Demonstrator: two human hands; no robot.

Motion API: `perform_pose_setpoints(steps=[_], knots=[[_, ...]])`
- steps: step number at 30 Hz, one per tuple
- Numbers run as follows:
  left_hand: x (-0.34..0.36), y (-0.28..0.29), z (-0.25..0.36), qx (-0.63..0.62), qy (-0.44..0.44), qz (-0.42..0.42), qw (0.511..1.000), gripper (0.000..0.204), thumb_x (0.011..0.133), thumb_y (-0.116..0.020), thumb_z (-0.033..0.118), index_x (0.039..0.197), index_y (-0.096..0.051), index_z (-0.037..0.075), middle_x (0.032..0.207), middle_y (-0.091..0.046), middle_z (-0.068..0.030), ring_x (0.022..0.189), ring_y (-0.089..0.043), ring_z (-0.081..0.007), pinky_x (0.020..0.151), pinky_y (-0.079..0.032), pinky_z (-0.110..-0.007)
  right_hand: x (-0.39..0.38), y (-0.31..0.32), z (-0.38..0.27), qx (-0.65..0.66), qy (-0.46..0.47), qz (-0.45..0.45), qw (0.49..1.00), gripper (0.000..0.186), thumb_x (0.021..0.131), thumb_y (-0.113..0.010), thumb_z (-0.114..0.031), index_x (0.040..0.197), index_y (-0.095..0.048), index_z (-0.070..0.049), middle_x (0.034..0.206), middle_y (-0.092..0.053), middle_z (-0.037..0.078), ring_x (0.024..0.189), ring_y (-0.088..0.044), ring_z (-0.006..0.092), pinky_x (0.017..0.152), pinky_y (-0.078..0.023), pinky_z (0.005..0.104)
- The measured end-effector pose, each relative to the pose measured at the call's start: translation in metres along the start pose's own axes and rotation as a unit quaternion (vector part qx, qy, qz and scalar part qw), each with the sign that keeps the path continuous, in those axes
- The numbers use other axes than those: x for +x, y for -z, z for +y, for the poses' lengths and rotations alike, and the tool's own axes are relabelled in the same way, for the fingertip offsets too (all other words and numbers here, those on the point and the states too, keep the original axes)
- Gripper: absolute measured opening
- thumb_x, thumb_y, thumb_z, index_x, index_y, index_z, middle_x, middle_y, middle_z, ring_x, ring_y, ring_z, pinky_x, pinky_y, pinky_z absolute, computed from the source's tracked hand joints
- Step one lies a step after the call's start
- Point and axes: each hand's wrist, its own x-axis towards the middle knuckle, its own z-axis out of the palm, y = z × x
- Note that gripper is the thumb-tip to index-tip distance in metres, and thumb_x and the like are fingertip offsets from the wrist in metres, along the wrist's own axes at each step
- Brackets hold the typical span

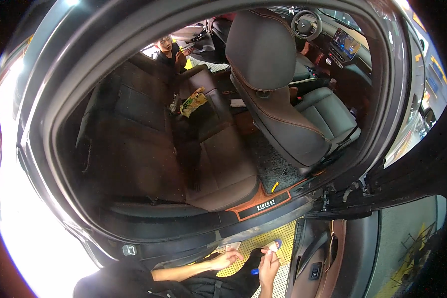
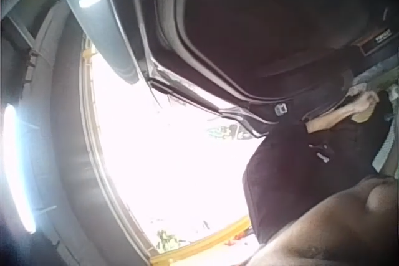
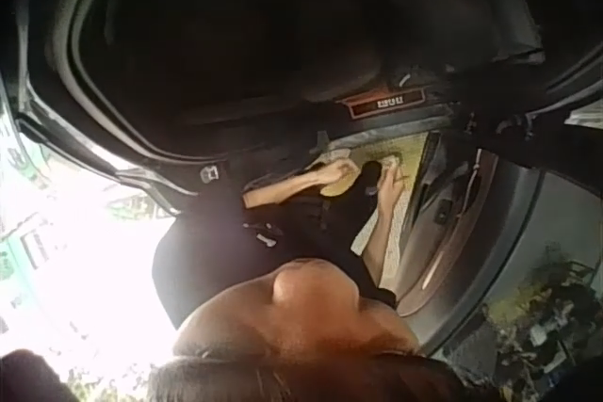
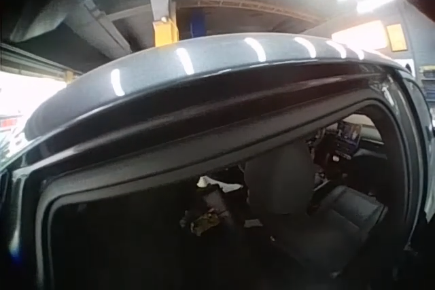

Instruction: Repairing the interior trim and window seal of a rear car door using a screwdriver.

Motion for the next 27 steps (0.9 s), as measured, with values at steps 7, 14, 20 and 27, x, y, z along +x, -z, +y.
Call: perform_pose_setpoints(steps=[7,14,20,27], knots=[[0.003,-0.001,0.049,0.01,0.118,-0.197,0.973,0.05,0.105,-0.057,0.048,0.116,-0.068,0.0,0.094,-0.07,-0.0138,0.082,-0.064,-0.0228,0.074,-0.052,-0.039,-0.005,-0.002,0.011,0.321,-0.16,-0.043,0.933,0.052,0.112,-0.043,-0.043,0.099,-0.067,0.001,0.06,-0.044,-0.002,0.044,-0.031,0.0063,0.042,-0.025,0.0248],[0.002,-0.009,0.065,0.066,0.128,-0.245,0.959,0.056,0.104,-0.057,0.051,0.083,-0.063,0.0,0.064,-0.057,-0.011,0.059,-0.056,-0.0216,0.058,-0.045,-0.04,0.012,-0.004,0.043,0.293,-0.2,-0.032,0.934,0.03,0.108,-0.056,-0.031,0.106,-0.065,-0.002,0.071,-0.055,0.002,0.047,-0.041,0.0086,0.045,-0.035,0.0262],[0.002,-0.006,0.041,0.04,0.245,-0.184,0.951,0.062,0.104,-0.05,0.061,0.102,-0.07,0.003,0.073,-0.062,-0.0082,0.067,-0.058,-0.0164,0.063,-0.049,-0.037,0.015,-0.005,0.087,0.113,-0.164,-0.105,0.974,0.041,0.106,-0.059,-0.029,0.136,-0.054,-0.001,0.117,-0.065,0.01,0.102,-0.065,0.0191,0.085,-0.056,0.0332],[-0.001,-0.002,-0.022,0.061,0.219,-0.1,0.969,0.049,0.105,-0.051,0.052,0.126,-0.07,0.012,0.096,-0.072,-0.0123,0.087,-0.067,-0.0215,0.079,-0.053,-0.039,0.007,-0.007,0.124,0.17,-0.249,-0.17,0.938,0.044,0.111,-0.047,-0.035,0.135,-0.057,0.001,0.121,-0.067,0.013,0.105,-0.067,0.0216,0.089,-0.058,0.0377]])
